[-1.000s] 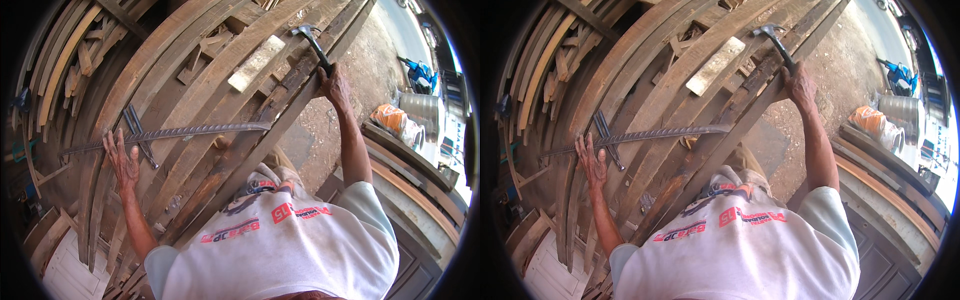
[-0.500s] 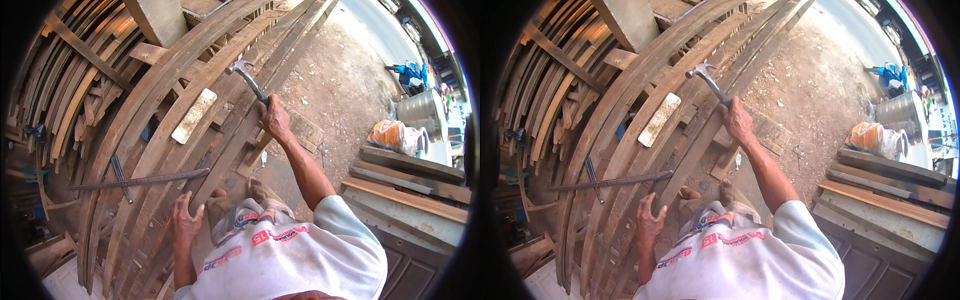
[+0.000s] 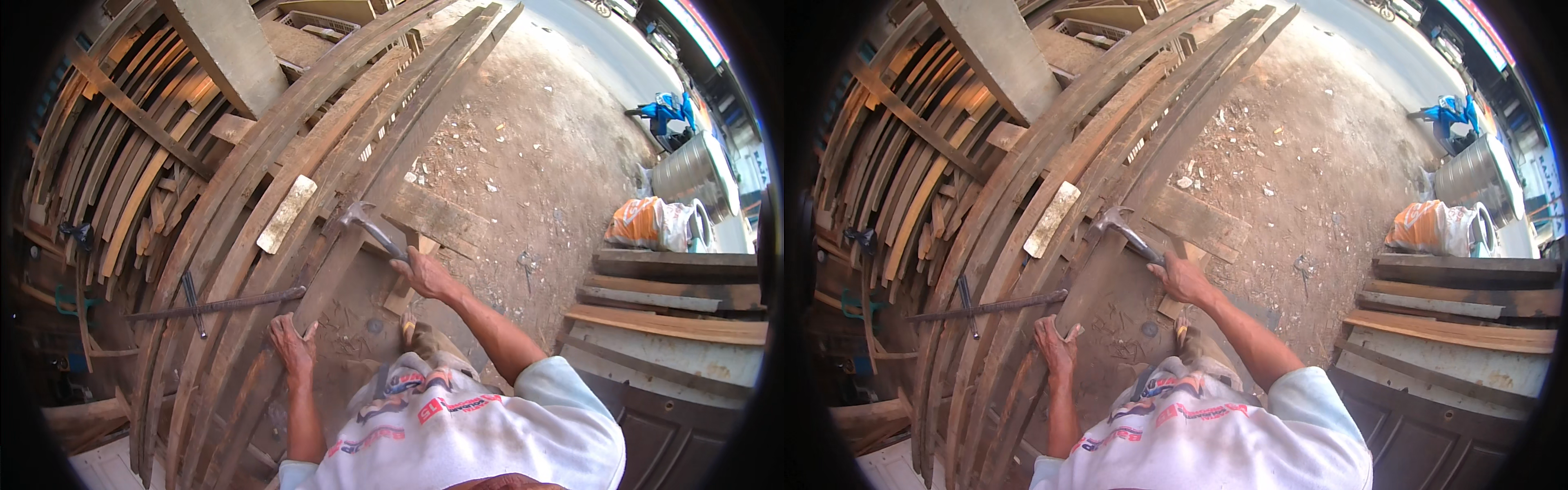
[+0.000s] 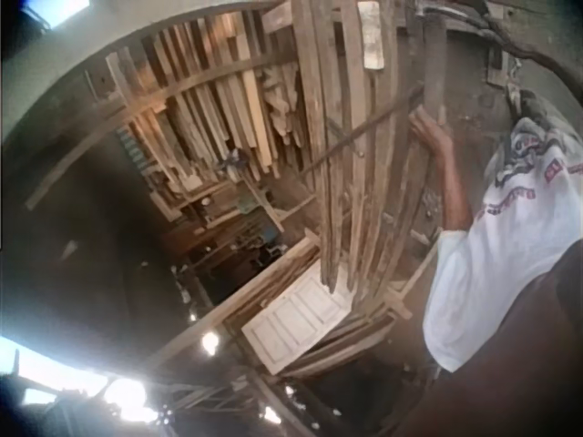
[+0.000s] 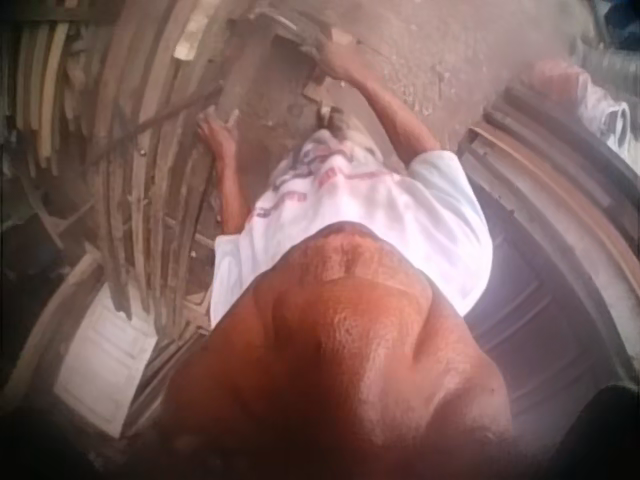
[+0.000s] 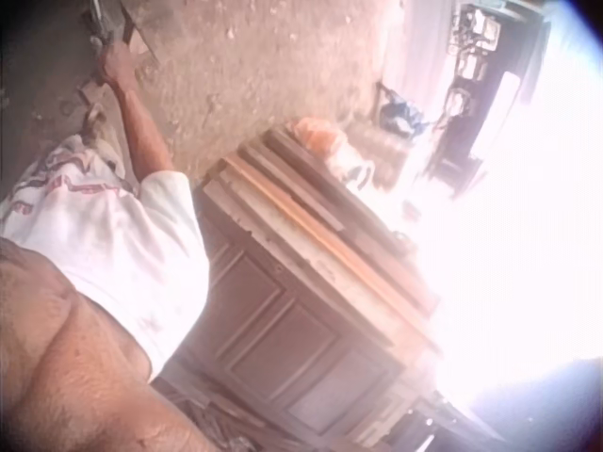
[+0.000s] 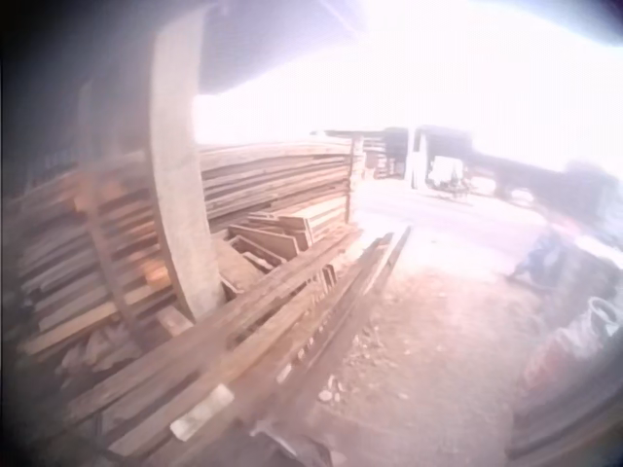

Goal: The person uses a claw hammer to pry apart and break down a wooden structure, likely a pallet or frame, in a cluttered workshop. They repeatedly strike and lever the wood to separate pieces, then move the broken components aside.

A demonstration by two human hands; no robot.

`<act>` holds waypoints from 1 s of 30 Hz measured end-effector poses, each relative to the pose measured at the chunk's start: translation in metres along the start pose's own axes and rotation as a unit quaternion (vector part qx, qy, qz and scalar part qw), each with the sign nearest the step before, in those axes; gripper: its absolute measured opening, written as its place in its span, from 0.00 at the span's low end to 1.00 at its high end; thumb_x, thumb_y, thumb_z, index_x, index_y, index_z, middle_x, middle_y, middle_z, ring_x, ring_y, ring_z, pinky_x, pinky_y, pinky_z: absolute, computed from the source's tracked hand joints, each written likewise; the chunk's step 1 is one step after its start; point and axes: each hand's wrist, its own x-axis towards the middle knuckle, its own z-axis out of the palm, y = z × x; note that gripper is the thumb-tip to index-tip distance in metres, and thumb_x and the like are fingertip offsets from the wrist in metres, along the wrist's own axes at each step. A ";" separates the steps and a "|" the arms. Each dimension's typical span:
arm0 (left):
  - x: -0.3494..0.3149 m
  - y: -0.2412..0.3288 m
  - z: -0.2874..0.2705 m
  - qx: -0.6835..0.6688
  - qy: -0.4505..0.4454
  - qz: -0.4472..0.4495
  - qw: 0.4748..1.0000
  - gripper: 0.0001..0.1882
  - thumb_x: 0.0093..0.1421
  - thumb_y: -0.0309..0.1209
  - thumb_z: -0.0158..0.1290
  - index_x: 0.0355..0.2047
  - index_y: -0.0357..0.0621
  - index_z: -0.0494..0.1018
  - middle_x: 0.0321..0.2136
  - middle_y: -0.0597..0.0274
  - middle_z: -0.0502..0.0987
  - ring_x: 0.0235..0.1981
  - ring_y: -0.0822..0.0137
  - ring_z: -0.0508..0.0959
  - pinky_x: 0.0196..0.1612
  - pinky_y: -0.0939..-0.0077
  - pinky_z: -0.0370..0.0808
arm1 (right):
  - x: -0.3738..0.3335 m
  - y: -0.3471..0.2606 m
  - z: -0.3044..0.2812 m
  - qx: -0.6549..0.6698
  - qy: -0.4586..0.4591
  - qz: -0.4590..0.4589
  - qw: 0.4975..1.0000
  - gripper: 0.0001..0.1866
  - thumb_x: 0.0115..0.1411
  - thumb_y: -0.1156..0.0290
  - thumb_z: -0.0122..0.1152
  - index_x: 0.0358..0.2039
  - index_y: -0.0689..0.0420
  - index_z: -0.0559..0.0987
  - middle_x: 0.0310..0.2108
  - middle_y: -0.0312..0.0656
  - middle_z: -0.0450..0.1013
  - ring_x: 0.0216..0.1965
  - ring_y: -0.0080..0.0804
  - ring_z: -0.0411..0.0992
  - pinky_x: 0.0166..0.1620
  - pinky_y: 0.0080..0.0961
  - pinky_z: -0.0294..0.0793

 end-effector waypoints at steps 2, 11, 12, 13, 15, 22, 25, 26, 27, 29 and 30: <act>0.001 0.001 0.001 -0.028 -0.018 -0.005 0.999 0.33 0.47 0.33 0.76 0.51 0.39 0.72 0.47 0.44 0.74 0.53 0.42 0.73 0.57 0.48 0.69 | -0.005 0.005 0.007 -0.020 -0.009 -0.019 1.000 0.26 0.74 0.49 0.53 0.45 0.66 0.71 0.35 0.69 0.77 0.42 0.71 0.77 0.45 0.57 0.74; -0.045 -0.011 -0.021 -0.072 -0.065 -0.026 0.995 0.31 0.49 0.33 0.75 0.51 0.40 0.73 0.47 0.44 0.76 0.52 0.40 0.75 0.58 0.48 0.71 | -0.092 0.019 0.045 0.008 0.038 0.037 0.999 0.31 0.69 0.43 0.58 0.46 0.64 0.76 0.37 0.64 0.78 0.44 0.63 0.78 0.45 0.55 0.73; -0.058 -0.016 -0.025 -0.083 -0.078 -0.042 0.993 0.31 0.49 0.33 0.75 0.51 0.40 0.73 0.47 0.44 0.76 0.52 0.40 0.75 0.58 0.48 0.71 | -0.106 0.026 0.045 0.006 0.060 0.032 0.998 0.31 0.69 0.43 0.59 0.48 0.64 0.77 0.36 0.62 0.78 0.41 0.61 0.78 0.44 0.54 0.73; -0.070 -0.021 -0.029 -0.085 -0.089 -0.043 0.991 0.32 0.49 0.33 0.75 0.51 0.40 0.73 0.47 0.44 0.76 0.52 0.40 0.75 0.57 0.48 0.72 | -0.119 0.027 0.041 0.001 0.065 0.043 0.997 0.31 0.69 0.43 0.59 0.48 0.64 0.77 0.35 0.61 0.78 0.39 0.59 0.78 0.44 0.52 0.73; -0.098 -0.035 -0.043 -0.085 -0.110 -0.052 0.989 0.32 0.49 0.34 0.75 0.52 0.41 0.73 0.48 0.44 0.76 0.53 0.40 0.76 0.57 0.47 0.72 | -0.142 0.021 0.028 -0.006 0.068 0.061 0.996 0.31 0.69 0.44 0.60 0.48 0.65 0.77 0.33 0.59 0.77 0.36 0.55 0.77 0.42 0.48 0.74; -0.227 -0.119 -0.115 -0.036 -0.114 -0.188 0.975 0.32 0.53 0.36 0.73 0.56 0.44 0.72 0.55 0.43 0.73 0.57 0.42 0.75 0.59 0.46 0.73 | -0.178 -0.033 0.050 0.174 0.191 -0.087 0.962 0.17 0.76 0.55 0.55 0.43 0.58 0.72 0.25 0.32 0.67 0.26 0.21 0.66 0.30 0.25 0.68; -0.231 -0.142 -0.111 -0.015 -0.137 -0.205 0.969 0.35 0.58 0.46 0.69 0.61 0.50 0.67 0.65 0.36 0.67 0.69 0.36 0.65 0.69 0.45 0.66 | -0.164 0.013 0.082 0.291 0.196 -0.125 0.928 0.19 0.77 0.52 0.50 0.44 0.57 0.69 0.27 0.31 0.65 0.26 0.19 0.64 0.30 0.22 0.68; -0.206 -0.125 -0.129 -0.078 -0.203 -0.228 0.949 0.36 0.58 0.46 0.69 0.62 0.51 0.67 0.64 0.37 0.68 0.68 0.38 0.67 0.68 0.45 0.66 | -0.160 0.031 0.095 0.268 0.226 -0.090 0.932 0.22 0.76 0.48 0.51 0.42 0.57 0.69 0.24 0.31 0.62 0.23 0.19 0.62 0.27 0.23 0.65; -0.201 -0.136 -0.121 -0.075 -0.217 -0.193 0.954 0.39 0.57 0.46 0.69 0.64 0.49 0.66 0.64 0.39 0.68 0.68 0.42 0.67 0.68 0.46 0.65 | -0.155 0.045 0.115 0.254 0.236 -0.059 0.936 0.24 0.75 0.44 0.52 0.39 0.56 0.69 0.21 0.30 0.60 0.21 0.19 0.59 0.23 0.23 0.62; -0.229 -0.149 -0.096 -0.030 -0.188 -0.195 0.962 0.42 0.59 0.48 0.68 0.68 0.46 0.63 0.66 0.45 0.67 0.70 0.49 0.65 0.71 0.48 0.60 | -0.154 0.055 0.123 0.191 0.082 0.055 0.977 0.26 0.74 0.42 0.53 0.38 0.57 0.69 0.19 0.30 0.59 0.18 0.20 0.57 0.19 0.25 0.58; -0.246 -0.150 -0.090 -0.027 -0.168 -0.208 0.963 0.43 0.59 0.48 0.67 0.69 0.46 0.62 0.67 0.46 0.67 0.71 0.50 0.64 0.73 0.49 0.57 | -0.156 0.058 0.125 0.178 0.081 0.026 0.980 0.27 0.73 0.42 0.53 0.37 0.57 0.69 0.19 0.31 0.59 0.17 0.20 0.57 0.19 0.25 0.57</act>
